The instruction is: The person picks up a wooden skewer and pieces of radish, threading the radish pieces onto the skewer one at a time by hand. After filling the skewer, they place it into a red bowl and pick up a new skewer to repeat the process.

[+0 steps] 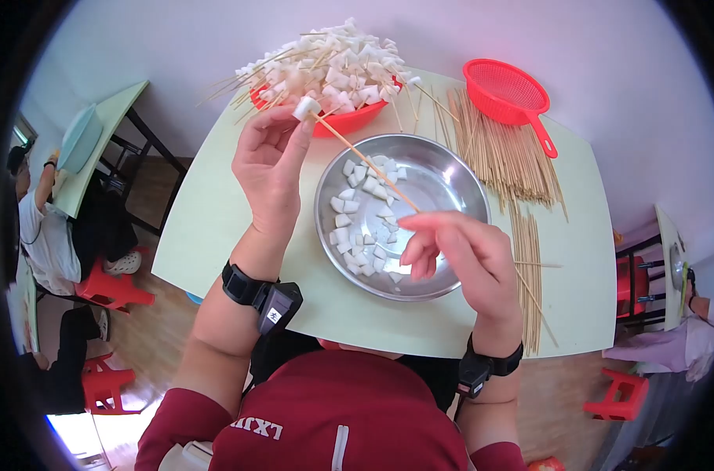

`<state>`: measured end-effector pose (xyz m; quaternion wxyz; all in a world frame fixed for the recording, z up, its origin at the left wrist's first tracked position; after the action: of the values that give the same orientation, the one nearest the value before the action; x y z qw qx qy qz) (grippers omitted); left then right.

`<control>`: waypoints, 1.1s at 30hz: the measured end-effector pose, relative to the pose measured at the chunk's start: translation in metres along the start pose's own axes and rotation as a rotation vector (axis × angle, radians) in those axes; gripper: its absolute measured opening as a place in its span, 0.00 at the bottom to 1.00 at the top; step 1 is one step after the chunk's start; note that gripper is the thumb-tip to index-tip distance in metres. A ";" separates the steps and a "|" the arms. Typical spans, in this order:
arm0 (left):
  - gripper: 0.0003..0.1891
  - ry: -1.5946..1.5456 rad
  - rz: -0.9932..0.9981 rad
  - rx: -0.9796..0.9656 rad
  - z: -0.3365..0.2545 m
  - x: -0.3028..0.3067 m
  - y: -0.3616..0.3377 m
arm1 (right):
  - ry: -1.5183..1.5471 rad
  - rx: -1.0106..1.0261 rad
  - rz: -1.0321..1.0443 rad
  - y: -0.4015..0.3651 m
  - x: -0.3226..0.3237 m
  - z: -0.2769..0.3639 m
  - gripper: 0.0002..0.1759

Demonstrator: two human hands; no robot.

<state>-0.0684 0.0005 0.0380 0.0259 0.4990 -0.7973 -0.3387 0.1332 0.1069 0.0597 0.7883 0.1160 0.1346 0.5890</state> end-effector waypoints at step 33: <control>0.10 0.219 0.448 -0.107 -0.002 -0.039 -0.035 | 0.009 -0.195 -0.146 0.011 -0.004 -0.044 0.13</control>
<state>-0.0213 0.0216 0.0309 0.2131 0.3414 -0.8613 -0.3101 0.1068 0.1075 0.0226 0.8359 0.0258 0.0883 0.5411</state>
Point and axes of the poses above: each hand's wrist, its own y-axis towards the middle knuckle, its own x-axis out of the back of the hand, z = x × y, the point moved 4 cm from there along y, towards the middle knuckle, and after that the axes turned 7 degrees about y, right-handed, at the moved point
